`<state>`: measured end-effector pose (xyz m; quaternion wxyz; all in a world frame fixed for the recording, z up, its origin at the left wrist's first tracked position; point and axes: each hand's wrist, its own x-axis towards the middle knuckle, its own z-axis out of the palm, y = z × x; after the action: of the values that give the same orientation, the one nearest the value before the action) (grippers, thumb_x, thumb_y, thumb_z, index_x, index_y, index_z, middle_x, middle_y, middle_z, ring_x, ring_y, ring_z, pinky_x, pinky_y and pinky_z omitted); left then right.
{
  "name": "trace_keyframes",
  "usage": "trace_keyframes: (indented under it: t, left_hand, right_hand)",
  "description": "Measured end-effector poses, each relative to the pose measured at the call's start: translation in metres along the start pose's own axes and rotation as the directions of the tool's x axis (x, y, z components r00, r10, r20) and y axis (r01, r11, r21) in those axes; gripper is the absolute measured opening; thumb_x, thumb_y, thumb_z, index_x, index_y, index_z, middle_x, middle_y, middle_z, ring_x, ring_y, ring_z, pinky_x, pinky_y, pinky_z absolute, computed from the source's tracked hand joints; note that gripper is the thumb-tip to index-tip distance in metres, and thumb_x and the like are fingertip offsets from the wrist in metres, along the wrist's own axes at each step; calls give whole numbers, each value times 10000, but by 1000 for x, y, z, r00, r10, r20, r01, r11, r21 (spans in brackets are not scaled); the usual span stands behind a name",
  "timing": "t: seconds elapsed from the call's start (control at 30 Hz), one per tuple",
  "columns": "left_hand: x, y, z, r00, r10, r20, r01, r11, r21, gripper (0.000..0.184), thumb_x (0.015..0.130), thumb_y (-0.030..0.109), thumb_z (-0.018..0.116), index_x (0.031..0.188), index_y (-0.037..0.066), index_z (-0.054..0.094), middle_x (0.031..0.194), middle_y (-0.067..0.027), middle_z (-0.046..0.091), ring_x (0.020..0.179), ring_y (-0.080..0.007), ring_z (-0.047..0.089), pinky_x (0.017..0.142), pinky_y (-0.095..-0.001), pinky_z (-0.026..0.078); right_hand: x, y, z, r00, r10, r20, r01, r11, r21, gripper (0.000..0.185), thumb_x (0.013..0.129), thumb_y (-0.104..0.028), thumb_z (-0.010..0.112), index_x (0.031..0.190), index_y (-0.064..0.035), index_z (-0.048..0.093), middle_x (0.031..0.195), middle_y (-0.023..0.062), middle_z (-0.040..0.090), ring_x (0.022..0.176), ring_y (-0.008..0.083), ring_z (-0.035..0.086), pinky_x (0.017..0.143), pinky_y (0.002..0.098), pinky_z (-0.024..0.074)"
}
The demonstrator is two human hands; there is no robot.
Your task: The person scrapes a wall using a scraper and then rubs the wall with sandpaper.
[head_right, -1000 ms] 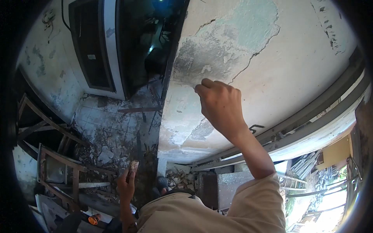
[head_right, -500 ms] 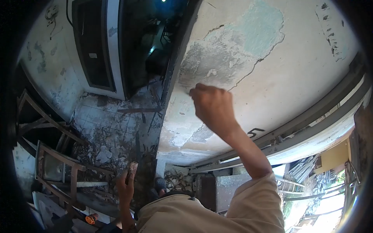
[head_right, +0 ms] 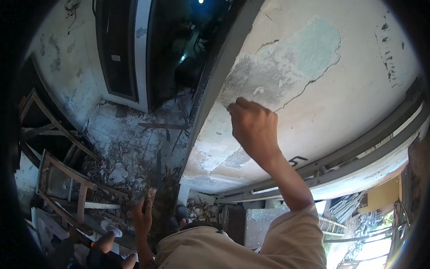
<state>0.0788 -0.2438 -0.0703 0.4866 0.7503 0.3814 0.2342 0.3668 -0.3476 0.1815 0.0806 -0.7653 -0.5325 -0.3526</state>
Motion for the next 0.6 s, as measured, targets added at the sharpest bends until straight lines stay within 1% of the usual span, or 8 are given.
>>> trace_keyframes:
  t: [0.07, 0.13, 0.23, 0.3, 0.37, 0.43, 0.53, 0.6]
  left_hand:
    - [-1, 6, -1, 1000, -1, -30, 0, 1000, -15, 340, 902, 226, 545, 1083, -56, 606, 937, -237, 655, 892, -341, 650, 756, -364, 489]
    - [-1, 10, -2, 1000, -22, 0, 22, 998, 50, 342, 901, 231, 549, 1073, -59, 607, 924, -234, 656, 881, -327, 657, 751, -360, 491]
    - [-2, 10, -1, 1000, -27, 2, 27, 999, -23, 337, 900, 231, 556, 1067, -57, 608, 906, -230, 658, 865, -322, 661, 736, -356, 495]
    - [-5, 15, 0, 1000, -9, -14, 9, 999, -46, 328, 900, 227, 559, 1056, -58, 610, 885, -226, 658, 846, -315, 665, 718, -351, 496]
    - [-3, 20, -2, 999, 12, -38, -14, 997, -74, 319, 900, 222, 561, 1045, -58, 612, 864, -222, 658, 828, -308, 668, 700, -347, 497]
    - [-5, 22, -8, 997, -62, 42, 64, 997, -49, 304, 900, 215, 563, 1029, -56, 612, 831, -217, 655, 795, -293, 670, 665, -339, 490]
    - [-8, 1, 0, 999, 34, -17, -35, 998, -59, 295, 898, 212, 565, 1019, -53, 612, 807, -215, 649, 772, -281, 670, 642, -331, 480]
    - [-8, 15, -7, 1000, 2, 21, -1, 999, -42, 298, 898, 214, 563, 1025, -51, 612, 812, -219, 648, 774, -288, 669, 647, -334, 481]
  right_hand:
    - [0, -7, -10, 999, -43, 11, 43, 999, -3, 98, 703, 1, 604, 744, -82, 637, 671, 34, 548, 574, 210, 585, 478, 325, 458]
    - [8, -20, -32, 996, 27, -86, -21, 997, 71, 109, 687, 25, 573, 719, -69, 618, 677, 49, 546, 590, 226, 592, 483, 327, 468]
    - [5, -3, -4, 1000, -21, 1, 21, 1000, -21, 110, 670, 31, 583, 708, -67, 614, 670, 49, 538, 594, 218, 592, 483, 322, 468]
    - [1, -7, -11, 999, -42, -6, 42, 999, -32, 104, 664, 24, 585, 704, -69, 610, 669, 52, 538, 599, 218, 593, 488, 320, 469]
    - [6, -14, -29, 995, 4, -101, -1, 1000, 23, 107, 658, 22, 586, 708, -69, 611, 674, 52, 540, 602, 219, 594, 493, 325, 472]
    - [7, -3, -5, 998, -22, -61, 22, 1000, 3, 100, 659, 18, 587, 705, -69, 608, 678, 51, 542, 604, 219, 595, 495, 328, 472]
    - [5, -3, -8, 999, -35, -30, 34, 999, -25, 86, 662, 13, 587, 692, -67, 594, 686, 51, 545, 607, 220, 596, 498, 335, 472]
    - [7, -14, -31, 997, 27, -76, -25, 1000, 17, 66, 676, 7, 573, 665, -58, 562, 691, 59, 548, 614, 232, 599, 503, 343, 476]
